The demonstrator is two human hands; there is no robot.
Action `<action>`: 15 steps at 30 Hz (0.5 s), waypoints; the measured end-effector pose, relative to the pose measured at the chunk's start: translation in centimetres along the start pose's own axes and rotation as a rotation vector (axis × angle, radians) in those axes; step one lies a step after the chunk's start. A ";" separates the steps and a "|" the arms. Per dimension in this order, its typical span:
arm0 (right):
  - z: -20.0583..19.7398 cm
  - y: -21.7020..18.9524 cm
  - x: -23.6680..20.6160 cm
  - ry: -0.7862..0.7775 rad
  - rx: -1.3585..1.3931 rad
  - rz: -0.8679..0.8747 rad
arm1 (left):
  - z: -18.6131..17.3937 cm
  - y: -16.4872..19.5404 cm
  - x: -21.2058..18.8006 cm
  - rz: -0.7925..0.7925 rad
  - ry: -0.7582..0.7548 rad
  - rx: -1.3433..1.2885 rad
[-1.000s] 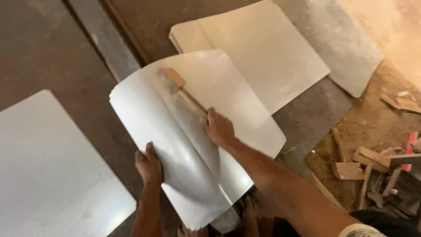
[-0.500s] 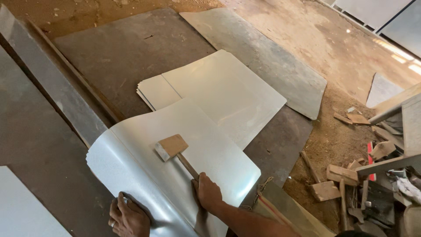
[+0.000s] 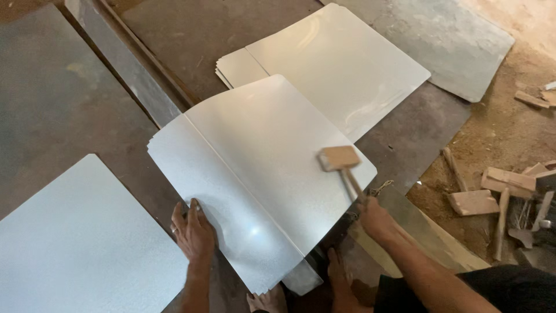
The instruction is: The person repeatedly places white sheets over a metal bar and uses a wooden mallet to strike the fold line, creating a crease. They then move the finished sheets aside and continue with the next sheet in a repetitive cycle.
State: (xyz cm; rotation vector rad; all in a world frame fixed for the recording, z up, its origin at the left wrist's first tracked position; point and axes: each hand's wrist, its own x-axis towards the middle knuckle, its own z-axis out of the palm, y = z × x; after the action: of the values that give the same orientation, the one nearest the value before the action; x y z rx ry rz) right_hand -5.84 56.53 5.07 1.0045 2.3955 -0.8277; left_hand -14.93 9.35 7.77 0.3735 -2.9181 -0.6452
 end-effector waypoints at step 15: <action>7.1 -3.7 -7.1 -0.506 1.349 0.261 | -2.0 -2.4 2.5 0.689 0.010 0.468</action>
State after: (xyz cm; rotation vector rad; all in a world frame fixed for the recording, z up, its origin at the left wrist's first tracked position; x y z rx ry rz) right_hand -2.93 46.23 5.19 1.2219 1.0428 -2.3050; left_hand -16.50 5.79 8.75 -0.5725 -2.8669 0.1370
